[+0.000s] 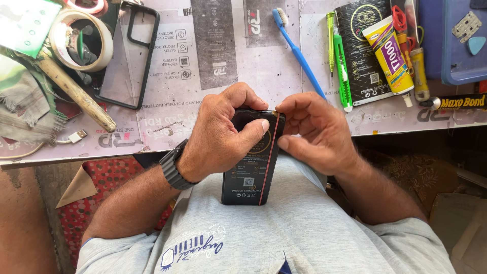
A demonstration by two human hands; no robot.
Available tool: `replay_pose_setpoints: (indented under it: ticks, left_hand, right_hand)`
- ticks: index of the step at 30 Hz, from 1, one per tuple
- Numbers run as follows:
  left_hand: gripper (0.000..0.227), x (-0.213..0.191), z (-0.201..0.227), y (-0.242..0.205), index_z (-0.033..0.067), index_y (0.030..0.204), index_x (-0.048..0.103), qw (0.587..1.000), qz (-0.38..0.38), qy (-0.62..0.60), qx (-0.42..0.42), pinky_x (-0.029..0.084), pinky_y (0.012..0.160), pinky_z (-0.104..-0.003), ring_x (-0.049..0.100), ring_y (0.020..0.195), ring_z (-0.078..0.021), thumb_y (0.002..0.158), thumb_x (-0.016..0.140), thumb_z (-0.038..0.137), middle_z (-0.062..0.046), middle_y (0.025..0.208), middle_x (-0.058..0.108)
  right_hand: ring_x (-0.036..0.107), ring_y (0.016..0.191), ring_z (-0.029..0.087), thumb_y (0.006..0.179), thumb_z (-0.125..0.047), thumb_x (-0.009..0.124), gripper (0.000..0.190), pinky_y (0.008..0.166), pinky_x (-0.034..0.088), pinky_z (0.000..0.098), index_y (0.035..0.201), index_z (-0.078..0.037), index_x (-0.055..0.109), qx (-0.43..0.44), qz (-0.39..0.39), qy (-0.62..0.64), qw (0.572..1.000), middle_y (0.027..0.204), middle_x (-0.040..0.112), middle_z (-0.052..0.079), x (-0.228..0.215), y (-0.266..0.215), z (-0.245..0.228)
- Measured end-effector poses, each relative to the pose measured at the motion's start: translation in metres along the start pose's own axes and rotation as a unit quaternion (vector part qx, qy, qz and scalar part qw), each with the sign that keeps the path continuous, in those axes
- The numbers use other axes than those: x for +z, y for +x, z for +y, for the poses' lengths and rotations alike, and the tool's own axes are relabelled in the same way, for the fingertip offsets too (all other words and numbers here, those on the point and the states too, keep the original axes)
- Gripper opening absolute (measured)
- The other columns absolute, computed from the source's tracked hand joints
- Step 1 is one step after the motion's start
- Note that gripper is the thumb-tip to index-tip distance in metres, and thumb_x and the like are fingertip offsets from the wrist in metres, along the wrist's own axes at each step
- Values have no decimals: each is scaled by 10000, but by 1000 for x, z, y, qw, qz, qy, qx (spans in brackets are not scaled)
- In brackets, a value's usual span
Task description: The person wipes the back and sides of a black smartphone with a white cloth. They then inspect the device and use a thin red string to clean the narrow gaps along the phone's edges.
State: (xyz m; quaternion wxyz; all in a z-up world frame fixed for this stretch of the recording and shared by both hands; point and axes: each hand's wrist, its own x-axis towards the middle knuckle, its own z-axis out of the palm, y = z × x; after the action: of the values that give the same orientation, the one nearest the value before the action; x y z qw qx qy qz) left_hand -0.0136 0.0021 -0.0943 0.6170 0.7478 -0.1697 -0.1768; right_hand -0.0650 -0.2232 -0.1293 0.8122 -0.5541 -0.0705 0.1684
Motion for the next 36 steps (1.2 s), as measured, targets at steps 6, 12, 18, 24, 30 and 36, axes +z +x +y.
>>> replay_pose_setpoints:
  ticks: [6, 12, 18, 24, 30, 36]
  left_hand:
    - [154, 1, -7, 1, 9, 1010, 658, 998, -40, -48, 14, 569, 729, -238, 685, 814, -81, 879, 700, 79, -57, 900, 732]
    - [148, 2, -9, -2, 25, 1017, 645, 998, -43, -53, 19, 594, 710, -246, 711, 796, -86, 883, 688, 71, -52, 892, 736]
    - [157, -1, -10, -2, 23, 1038, 637, 998, -32, -47, 27, 594, 732, -253, 706, 818, -89, 892, 685, 59, -62, 908, 733]
    - [154, 0, -17, -1, 7, 1032, 639, 999, -25, -23, 38, 578, 760, -259, 696, 852, -98, 893, 698, 41, -70, 929, 723]
    - [142, 2, -19, 2, 11, 1012, 635, 998, -26, -53, -1, 590, 754, -242, 697, 845, -86, 883, 685, 46, -50, 920, 712]
    - [146, 1, -22, 0, 6, 1023, 647, 999, -17, -44, 5, 582, 774, -257, 687, 870, -103, 886, 684, 42, -69, 940, 713]
  right_hand:
    - [749, 957, 180, 949, 43, 741, 350, 742, 587, 242, 1254, 47, 568, 59, -149, 121, 980, 1078, 719, 141, -40, 23, 5]
    - [762, 972, 190, 972, -22, 735, 273, 855, 657, 315, 1200, 56, 607, 56, -201, 102, 973, 1065, 734, 152, -53, 35, 4]
    - [724, 1033, 158, 1005, 0, 692, 208, 916, 628, 293, 1179, 84, 616, 33, -83, 70, 994, 1099, 712, 134, -35, 20, 3]
    - [689, 1045, 118, 1037, 23, 654, 187, 929, 592, 250, 1218, 68, 658, -28, -16, -124, 992, 1122, 721, 104, -25, 3, 5]
    - [662, 886, 70, 1020, -23, 676, 202, 757, 556, 198, 1215, 23, 699, -19, -2, -205, 979, 1015, 732, 53, -18, 8, -1]
    - [714, 1031, 115, 1049, -20, 639, 195, 921, 608, 251, 1234, 28, 679, -57, -32, -224, 972, 1137, 748, 91, -17, 12, -1]
